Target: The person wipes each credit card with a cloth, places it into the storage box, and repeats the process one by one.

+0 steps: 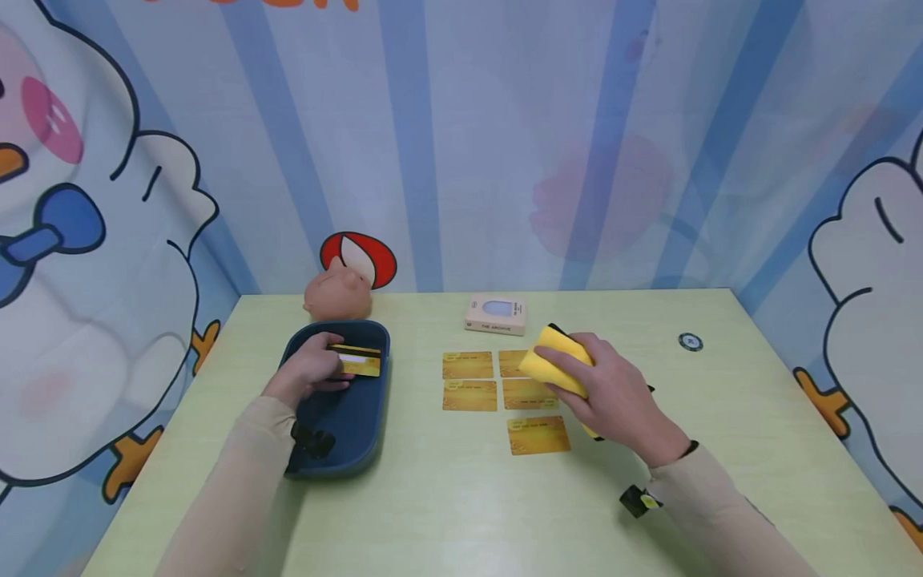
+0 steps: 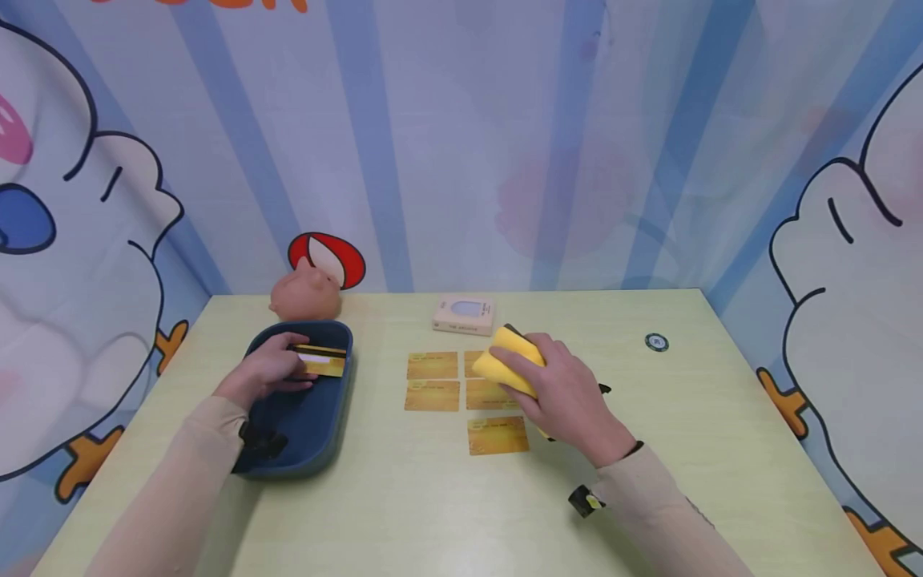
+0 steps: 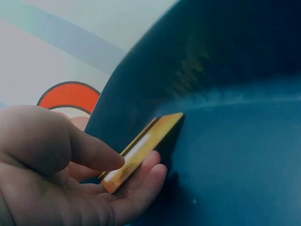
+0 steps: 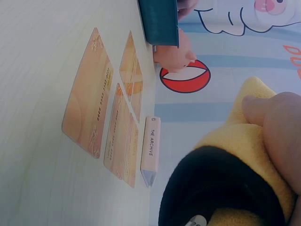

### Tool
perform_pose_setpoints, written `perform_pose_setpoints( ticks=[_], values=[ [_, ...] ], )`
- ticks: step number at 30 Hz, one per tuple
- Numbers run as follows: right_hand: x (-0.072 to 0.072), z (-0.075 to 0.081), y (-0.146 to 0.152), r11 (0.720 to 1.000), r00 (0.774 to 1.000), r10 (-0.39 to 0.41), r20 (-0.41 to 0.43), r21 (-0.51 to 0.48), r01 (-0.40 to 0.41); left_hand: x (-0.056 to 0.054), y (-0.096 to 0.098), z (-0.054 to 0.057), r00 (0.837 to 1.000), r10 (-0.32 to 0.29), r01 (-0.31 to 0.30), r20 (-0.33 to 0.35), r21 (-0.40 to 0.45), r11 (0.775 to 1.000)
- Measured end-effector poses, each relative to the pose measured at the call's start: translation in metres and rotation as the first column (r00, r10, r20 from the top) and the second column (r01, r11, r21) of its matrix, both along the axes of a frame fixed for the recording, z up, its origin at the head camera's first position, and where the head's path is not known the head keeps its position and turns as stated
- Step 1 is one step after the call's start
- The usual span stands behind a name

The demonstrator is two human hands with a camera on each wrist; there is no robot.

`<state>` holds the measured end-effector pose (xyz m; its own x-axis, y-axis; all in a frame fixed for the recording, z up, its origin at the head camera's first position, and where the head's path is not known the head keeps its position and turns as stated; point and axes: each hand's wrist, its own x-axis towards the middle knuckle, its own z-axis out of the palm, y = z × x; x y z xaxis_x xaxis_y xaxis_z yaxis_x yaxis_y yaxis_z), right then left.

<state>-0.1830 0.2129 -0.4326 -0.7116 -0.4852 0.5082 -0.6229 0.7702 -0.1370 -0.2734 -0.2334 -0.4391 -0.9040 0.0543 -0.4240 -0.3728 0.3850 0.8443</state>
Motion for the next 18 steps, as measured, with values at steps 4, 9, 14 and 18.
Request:
perform_pose_setpoints(
  ticks=[4, 9, 14, 18],
  values=[
    [0.000, -0.001, 0.000, 1.000, 1.000, 0.000, 0.001, -0.002, 0.000, 0.001, 0.002, 0.002, 1.000, -0.009, 0.009, -0.012, -0.059, 0.998],
    [-0.001, -0.002, 0.000, 1.000, 1.000, -0.002, 0.005, 0.001, 0.002, 0.004, 0.005, 0.011, 1.000, -0.019, 0.018, -0.006, -0.127, 0.992],
    [-0.001, -0.002, 0.000, 1.000, 1.000, -0.007, 0.011, 0.004, 0.007, 0.005, 0.009, 0.020, 0.999, -0.035, 0.035, 0.001, -0.189, 0.981],
    [-0.001, -0.002, 0.000, 1.000, 1.000, -0.006, 0.011, 0.003, 0.006, 0.005, 0.009, 0.024, 0.999, -0.048, 0.048, 0.002, -0.226, 0.973]
  ],
)
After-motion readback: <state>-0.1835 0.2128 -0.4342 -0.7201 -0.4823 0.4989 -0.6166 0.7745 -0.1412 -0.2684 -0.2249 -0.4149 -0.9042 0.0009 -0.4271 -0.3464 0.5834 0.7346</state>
